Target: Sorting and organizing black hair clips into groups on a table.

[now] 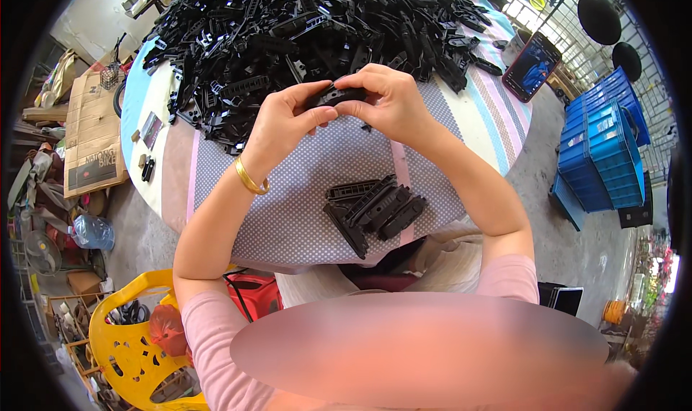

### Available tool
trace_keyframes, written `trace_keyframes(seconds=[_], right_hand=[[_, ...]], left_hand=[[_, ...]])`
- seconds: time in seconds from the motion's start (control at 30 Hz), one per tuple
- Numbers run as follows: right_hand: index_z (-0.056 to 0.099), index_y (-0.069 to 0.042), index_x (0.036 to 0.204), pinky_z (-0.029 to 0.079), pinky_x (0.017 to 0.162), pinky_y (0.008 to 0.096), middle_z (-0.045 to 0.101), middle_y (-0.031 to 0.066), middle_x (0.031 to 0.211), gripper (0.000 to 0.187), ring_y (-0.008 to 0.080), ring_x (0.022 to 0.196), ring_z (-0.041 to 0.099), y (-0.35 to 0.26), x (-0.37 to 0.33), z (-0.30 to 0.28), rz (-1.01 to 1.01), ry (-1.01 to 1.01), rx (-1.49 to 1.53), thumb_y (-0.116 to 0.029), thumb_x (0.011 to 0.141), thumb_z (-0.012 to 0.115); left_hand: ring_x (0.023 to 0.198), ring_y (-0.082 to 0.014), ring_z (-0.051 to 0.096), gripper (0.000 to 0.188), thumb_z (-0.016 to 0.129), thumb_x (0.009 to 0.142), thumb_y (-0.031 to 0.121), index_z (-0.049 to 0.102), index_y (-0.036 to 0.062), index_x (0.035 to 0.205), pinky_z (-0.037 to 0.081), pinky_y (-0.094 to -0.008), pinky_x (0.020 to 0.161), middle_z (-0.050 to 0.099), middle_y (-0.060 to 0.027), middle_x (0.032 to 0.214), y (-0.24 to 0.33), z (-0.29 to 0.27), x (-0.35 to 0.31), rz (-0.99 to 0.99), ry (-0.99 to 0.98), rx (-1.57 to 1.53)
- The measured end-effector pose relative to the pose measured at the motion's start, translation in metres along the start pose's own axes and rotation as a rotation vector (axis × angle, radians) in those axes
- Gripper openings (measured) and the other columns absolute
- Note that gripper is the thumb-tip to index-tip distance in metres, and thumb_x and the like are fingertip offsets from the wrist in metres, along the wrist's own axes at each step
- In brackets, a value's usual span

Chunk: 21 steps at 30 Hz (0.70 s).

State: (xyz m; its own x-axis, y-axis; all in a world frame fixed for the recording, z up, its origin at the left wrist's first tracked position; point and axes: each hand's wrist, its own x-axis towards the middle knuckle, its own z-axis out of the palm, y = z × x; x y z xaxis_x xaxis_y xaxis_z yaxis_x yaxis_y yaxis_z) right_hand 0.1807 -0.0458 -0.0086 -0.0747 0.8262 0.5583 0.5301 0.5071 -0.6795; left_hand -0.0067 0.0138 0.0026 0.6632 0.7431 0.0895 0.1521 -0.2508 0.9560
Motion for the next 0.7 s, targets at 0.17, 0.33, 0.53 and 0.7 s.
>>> trace_keyframes(seconds=[0.17, 0.33, 0.53, 0.7], right_hand=[[0.065, -0.005, 0.104, 0.049, 0.068, 0.0278, 0.060, 0.0067, 0.087, 0.037, 0.0177, 0.077, 0.059, -0.005, 0.004, -0.010, -0.123, -0.076, -0.081, -0.017, 0.070, 0.075], [0.059, -0.003, 0.110, 0.046, 0.078, 0.0362, 0.062, 0.0124, 0.092, 0.054, 0.0282, 0.085, 0.058, 0.000, 0.003, -0.014, -0.217, -0.076, -0.301, -0.029, 0.066, 0.077], [0.062, -0.003, 0.099, 0.048, 0.070, 0.0340, 0.065, 0.0123, 0.085, 0.042, 0.0268, 0.078, 0.062, -0.006, 0.001, -0.014, -0.176, -0.159, -0.296, -0.027, 0.067, 0.076], [0.063, -0.003, 0.093, 0.048, 0.068, 0.0348, 0.065, 0.0105, 0.079, 0.032, 0.0296, 0.072, 0.062, -0.008, -0.001, -0.012, -0.243, -0.109, -0.357, -0.021, 0.069, 0.074]], left_hand=[[0.068, -0.0076, 0.058, 0.038, 0.064, 0.078, 0.000, 0.058, -0.0015, 0.115, 0.048, -0.0196, 0.063, 0.065, -0.0045, 0.085, 0.002, -0.010, 0.002, 0.058, 0.009, 0.140], [0.069, -0.0099, 0.060, 0.040, 0.065, 0.074, -0.002, 0.059, 0.0000, 0.113, 0.049, -0.0219, 0.063, 0.066, -0.0067, 0.084, 0.006, -0.003, -0.002, 0.276, 0.012, 0.354], [0.068, -0.0133, 0.063, 0.037, 0.068, 0.071, -0.002, 0.062, 0.0023, 0.107, 0.049, -0.0233, 0.062, 0.067, -0.0113, 0.084, 0.012, 0.000, -0.006, 0.380, 0.055, 0.481], [0.068, -0.0143, 0.064, 0.037, 0.070, 0.070, 0.000, 0.063, 0.0020, 0.106, 0.050, -0.0232, 0.061, 0.067, -0.0106, 0.084, 0.013, -0.001, -0.006, 0.404, 0.056, 0.486]])
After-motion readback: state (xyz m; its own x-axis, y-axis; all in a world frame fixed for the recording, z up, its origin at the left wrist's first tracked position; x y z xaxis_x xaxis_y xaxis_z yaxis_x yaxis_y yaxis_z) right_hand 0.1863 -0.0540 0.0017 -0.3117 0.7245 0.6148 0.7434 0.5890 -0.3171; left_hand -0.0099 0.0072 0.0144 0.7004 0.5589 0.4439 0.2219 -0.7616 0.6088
